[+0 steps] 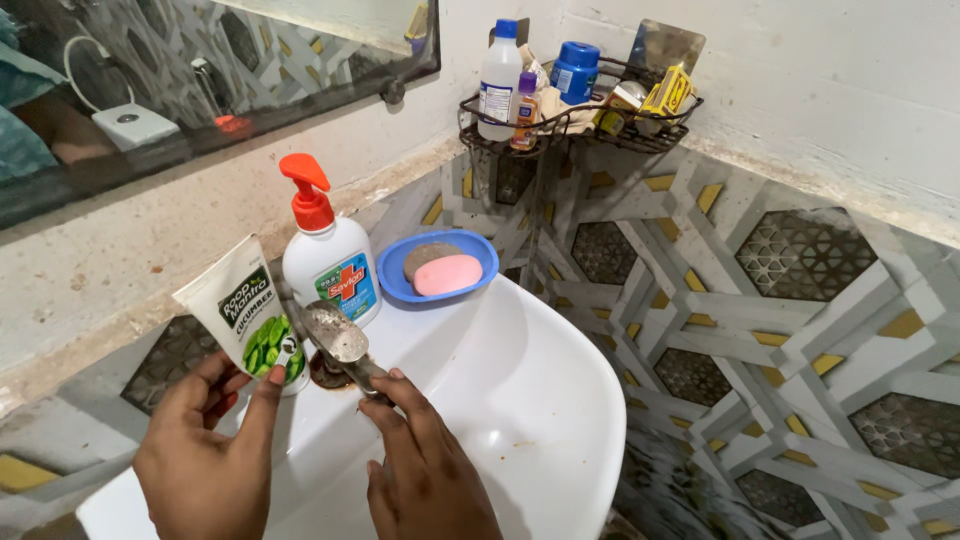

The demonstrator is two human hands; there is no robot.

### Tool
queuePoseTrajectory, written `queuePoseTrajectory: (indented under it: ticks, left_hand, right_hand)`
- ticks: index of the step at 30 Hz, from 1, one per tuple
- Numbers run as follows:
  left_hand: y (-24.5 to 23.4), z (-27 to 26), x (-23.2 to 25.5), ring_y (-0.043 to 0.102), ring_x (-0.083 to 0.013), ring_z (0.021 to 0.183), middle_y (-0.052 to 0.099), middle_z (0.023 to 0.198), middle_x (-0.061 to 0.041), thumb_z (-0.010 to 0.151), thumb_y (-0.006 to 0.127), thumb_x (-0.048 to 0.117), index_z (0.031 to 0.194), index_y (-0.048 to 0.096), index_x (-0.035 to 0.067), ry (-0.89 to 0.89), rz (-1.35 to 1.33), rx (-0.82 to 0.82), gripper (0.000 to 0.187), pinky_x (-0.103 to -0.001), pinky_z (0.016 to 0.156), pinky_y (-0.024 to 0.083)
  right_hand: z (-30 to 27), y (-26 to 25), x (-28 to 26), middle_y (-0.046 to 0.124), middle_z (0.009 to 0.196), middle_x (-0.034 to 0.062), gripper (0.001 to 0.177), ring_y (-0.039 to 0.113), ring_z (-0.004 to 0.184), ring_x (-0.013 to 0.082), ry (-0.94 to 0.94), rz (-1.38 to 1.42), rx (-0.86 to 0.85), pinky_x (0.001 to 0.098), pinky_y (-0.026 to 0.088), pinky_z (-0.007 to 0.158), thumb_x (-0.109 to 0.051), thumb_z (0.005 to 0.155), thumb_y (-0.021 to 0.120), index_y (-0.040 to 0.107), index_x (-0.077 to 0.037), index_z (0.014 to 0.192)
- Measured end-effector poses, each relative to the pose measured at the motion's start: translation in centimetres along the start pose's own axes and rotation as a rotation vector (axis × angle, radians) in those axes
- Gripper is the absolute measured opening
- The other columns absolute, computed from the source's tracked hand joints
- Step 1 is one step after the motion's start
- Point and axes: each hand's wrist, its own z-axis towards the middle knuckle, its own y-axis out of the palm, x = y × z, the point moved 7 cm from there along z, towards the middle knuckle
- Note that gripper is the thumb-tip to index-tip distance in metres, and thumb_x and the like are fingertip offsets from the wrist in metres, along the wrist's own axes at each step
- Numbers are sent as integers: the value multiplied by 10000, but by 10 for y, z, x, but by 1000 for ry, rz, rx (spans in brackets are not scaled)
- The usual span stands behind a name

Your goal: The person picks up and places various bathroom items including a red scrubber, small bottles, a blue jar, a cucumber cream tube, and a Savlon bottle into a wall-mounted wire basket and on the toilet tank. The person also moves a soap dish with two bars of soap from the sink to a bucket.

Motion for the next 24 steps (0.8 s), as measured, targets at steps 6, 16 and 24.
queuePoseTrajectory:
  ticks: [6, 16, 24]
  left_hand:
    - [2, 5, -12, 739, -178, 981, 746, 1096, -163, 930, 793, 132, 1168, 728, -61, -32, -47, 10, 313, -301, 895, 564]
    - [2, 9, -22, 733, -146, 910, 765, 1024, -131, 932, 790, 111, 1140, 746, -49, -96, -107, 55, 266, -269, 840, 566]
    - [-7, 4, -13, 664, -108, 840, 752, 960, -140, 967, 778, 51, 1109, 752, -80, -41, -55, 92, 195, -233, 780, 523]
  right_hand:
    - [1, 5, 8, 441, 1518, 178, 519, 424, 1490, 367, -32, -13, 10, 464, 392, 1189, -26, 854, 671, 546, -2, 1357]
    - [2, 11, 14, 428, 1499, 172, 524, 393, 1501, 376, -30, -35, -38, 468, 344, 1150, -34, 842, 686, 539, -2, 1345]
    - [2, 11, 14, 418, 1519, 158, 535, 387, 1506, 362, -5, -42, -41, 463, 344, 1147, -29, 832, 689, 539, -23, 1345]
